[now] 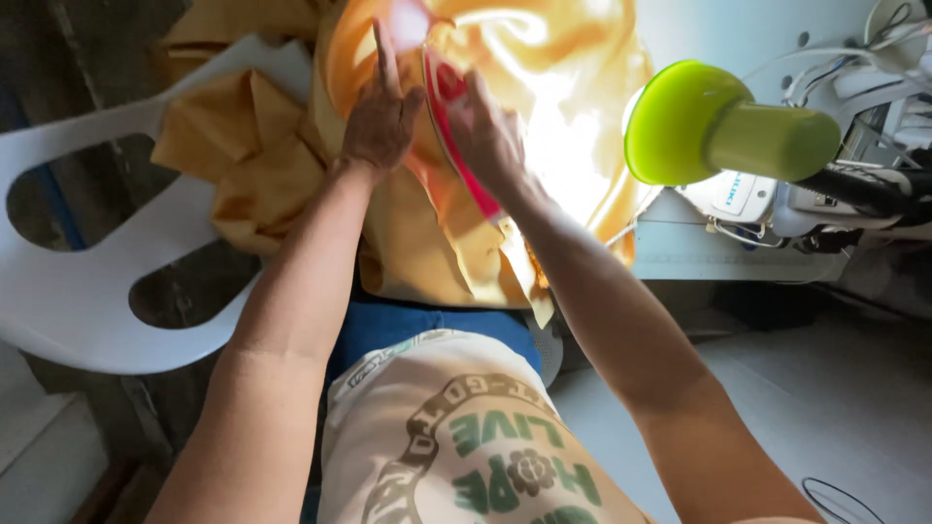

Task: Ironing a piece of gold fabric with decorative trim on a work table

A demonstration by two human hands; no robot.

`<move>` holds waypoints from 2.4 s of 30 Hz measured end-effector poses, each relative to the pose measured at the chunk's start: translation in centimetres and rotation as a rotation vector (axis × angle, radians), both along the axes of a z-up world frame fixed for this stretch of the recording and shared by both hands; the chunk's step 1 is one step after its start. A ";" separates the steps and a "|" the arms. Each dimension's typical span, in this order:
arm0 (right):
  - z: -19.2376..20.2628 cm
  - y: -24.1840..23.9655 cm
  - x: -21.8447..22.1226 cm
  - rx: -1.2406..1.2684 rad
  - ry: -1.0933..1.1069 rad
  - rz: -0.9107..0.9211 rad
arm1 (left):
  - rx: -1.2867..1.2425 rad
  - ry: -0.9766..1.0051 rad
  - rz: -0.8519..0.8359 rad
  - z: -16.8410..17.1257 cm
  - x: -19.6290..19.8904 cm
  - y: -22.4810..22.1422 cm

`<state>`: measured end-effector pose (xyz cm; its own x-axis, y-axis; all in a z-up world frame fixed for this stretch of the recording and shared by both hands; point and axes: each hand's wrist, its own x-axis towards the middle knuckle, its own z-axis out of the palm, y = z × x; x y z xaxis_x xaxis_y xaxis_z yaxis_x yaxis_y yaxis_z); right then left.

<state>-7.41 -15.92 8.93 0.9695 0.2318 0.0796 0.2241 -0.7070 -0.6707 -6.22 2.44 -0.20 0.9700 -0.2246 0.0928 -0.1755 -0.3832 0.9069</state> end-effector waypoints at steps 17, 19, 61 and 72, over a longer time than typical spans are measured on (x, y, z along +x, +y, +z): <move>1.4 0.5 -3.3 0.141 0.161 -0.022 | 0.161 0.072 0.003 0.5 -1.3 0.1; 1.6 0.3 -3.3 0.119 0.165 -0.018 | 0.262 0.028 -0.010 -0.1 -1.1 -0.3; 3.8 -4.5 -12.3 -0.450 0.498 -0.285 | 1.015 0.237 -0.295 4.6 -1.2 -6.8; 8.5 -11.1 -20.1 -0.447 0.650 -0.314 | 1.034 0.266 -0.304 4.5 -1.1 -6.5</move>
